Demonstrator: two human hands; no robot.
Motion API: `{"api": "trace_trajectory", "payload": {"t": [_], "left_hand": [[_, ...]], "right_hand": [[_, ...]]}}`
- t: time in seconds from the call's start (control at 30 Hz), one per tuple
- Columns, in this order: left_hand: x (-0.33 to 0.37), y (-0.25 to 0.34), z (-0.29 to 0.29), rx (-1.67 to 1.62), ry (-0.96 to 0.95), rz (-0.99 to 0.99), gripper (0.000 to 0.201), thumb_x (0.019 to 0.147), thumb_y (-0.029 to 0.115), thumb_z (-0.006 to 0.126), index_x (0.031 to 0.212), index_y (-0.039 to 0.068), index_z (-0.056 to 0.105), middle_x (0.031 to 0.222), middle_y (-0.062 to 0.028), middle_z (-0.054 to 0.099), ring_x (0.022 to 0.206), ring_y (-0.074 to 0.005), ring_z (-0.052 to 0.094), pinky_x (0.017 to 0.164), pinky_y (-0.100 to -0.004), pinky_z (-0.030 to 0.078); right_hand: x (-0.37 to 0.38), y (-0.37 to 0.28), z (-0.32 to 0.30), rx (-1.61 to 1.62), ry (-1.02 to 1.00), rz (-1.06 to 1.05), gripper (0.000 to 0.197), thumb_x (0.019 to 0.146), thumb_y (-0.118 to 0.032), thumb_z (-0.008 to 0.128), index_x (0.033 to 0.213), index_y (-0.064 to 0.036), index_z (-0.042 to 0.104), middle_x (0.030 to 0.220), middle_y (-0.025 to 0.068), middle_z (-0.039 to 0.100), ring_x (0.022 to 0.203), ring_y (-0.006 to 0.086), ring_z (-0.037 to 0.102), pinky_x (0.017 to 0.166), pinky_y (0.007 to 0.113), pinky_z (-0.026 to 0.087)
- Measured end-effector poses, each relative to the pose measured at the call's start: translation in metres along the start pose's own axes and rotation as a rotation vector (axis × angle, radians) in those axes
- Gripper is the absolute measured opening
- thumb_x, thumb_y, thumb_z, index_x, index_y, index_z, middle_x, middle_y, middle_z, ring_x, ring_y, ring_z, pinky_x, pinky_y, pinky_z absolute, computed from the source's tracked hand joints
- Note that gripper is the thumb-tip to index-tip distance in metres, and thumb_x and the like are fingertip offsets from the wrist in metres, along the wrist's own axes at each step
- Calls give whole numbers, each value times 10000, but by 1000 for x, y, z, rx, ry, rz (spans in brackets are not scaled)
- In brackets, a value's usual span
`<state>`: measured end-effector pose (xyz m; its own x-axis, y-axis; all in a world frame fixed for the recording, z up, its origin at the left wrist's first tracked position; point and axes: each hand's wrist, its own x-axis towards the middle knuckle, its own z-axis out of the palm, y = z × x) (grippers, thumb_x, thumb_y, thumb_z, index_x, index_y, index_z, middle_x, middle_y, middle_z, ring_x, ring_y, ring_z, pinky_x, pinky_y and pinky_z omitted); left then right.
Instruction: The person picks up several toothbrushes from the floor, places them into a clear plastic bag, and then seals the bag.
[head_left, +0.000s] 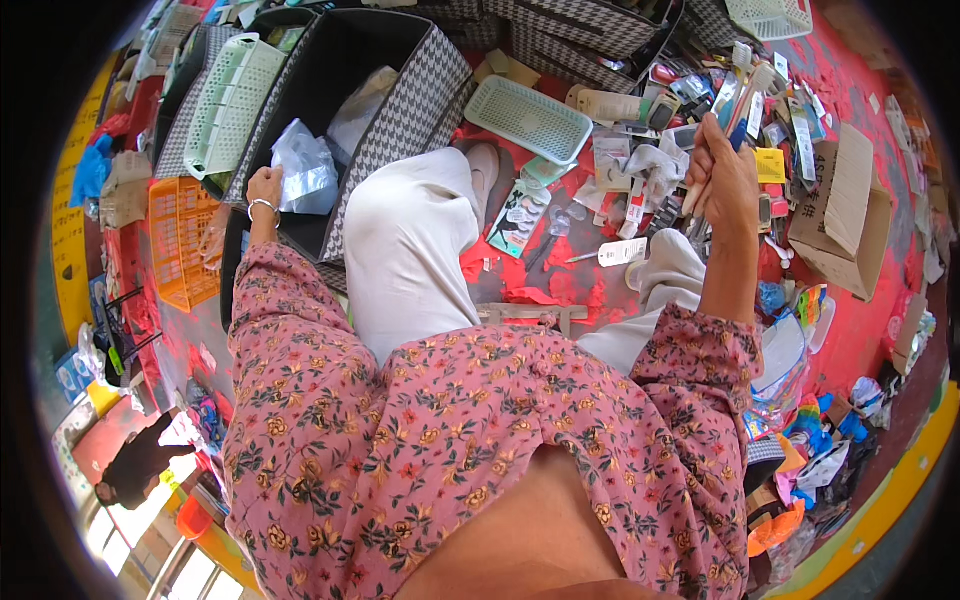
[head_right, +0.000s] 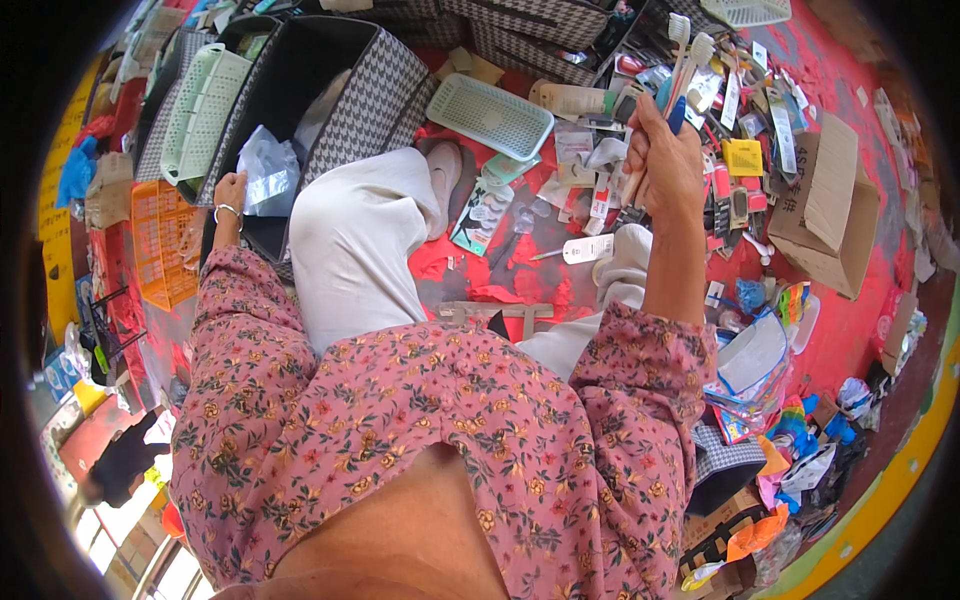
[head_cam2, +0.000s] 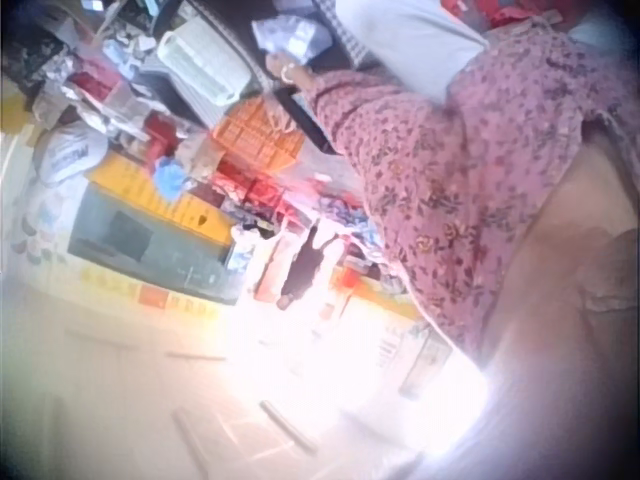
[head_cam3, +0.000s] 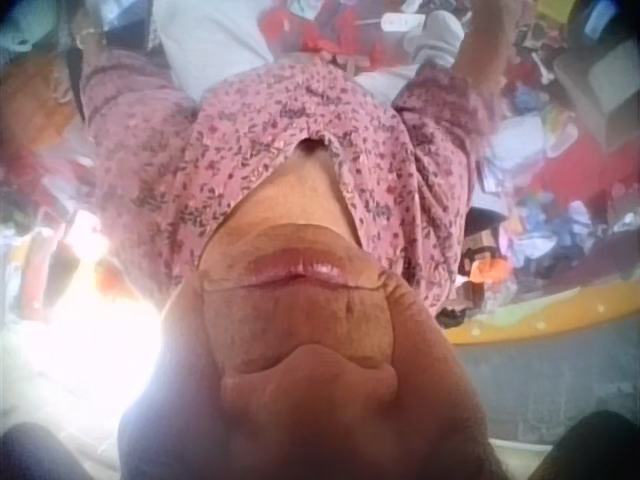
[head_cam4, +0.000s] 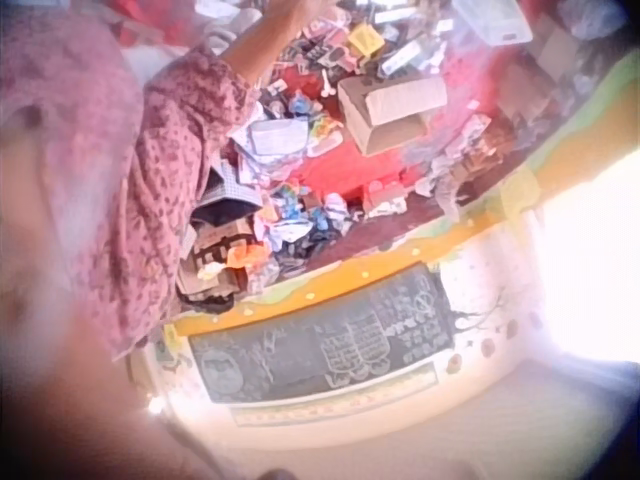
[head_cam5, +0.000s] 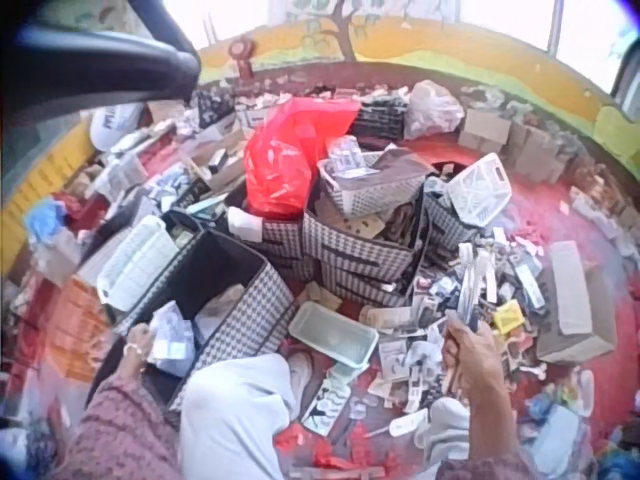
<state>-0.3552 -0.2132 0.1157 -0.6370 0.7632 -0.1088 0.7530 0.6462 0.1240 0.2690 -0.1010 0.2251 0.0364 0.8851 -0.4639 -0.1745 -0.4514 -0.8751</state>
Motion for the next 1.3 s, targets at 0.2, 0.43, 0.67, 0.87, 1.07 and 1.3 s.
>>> {"api": "trace_trajectory", "payload": {"t": [0.2,0.43,0.67,0.87,1.07,1.3], "left_hand": [[7,11,-14,-210,85,-35,397,685,414,582,720,19,612,704,-152,603,728,-300,577,663,-368,434],[51,-110,-16,318,199,333,423,728,396,523,717,-23,578,655,-216,563,619,-370,541,596,-442,415],[45,13,37,37,157,119,302,655,267,501,782,23,625,802,-189,602,795,-322,574,709,-355,438],[34,11,-8,124,220,33,300,654,293,498,809,76,637,800,-171,605,755,-335,574,684,-387,440],[55,2,-20,132,-50,228,324,644,277,516,834,37,622,815,-175,606,759,-341,574,693,-389,442],[47,-4,-41,86,224,-188,417,698,379,531,875,12,615,880,-207,592,841,-331,566,744,-395,431]], "right_hand": [[18,14,-25,78,36,-48,270,793,-274,568,663,-57,473,472,-37,371,377,57,352,373,220,343],[36,40,-26,-5,196,-1,267,735,-269,630,653,-34,535,459,-15,402,354,82,370,343,230,311],[-8,78,32,-173,-315,268,269,751,-283,550,648,-36,517,521,33,448,391,126,423,346,276,357],[-13,62,34,-13,-342,232,299,815,-299,515,694,-26,513,498,-7,383,385,86,359,352,241,311],[-9,54,25,9,-338,154,310,829,-303,478,683,-32,513,499,2,405,372,103,391,362,268,370],[-2,55,42,-49,-296,160,288,800,-316,516,692,-50,526,516,-10,383,415,104,372,388,283,341]]}}
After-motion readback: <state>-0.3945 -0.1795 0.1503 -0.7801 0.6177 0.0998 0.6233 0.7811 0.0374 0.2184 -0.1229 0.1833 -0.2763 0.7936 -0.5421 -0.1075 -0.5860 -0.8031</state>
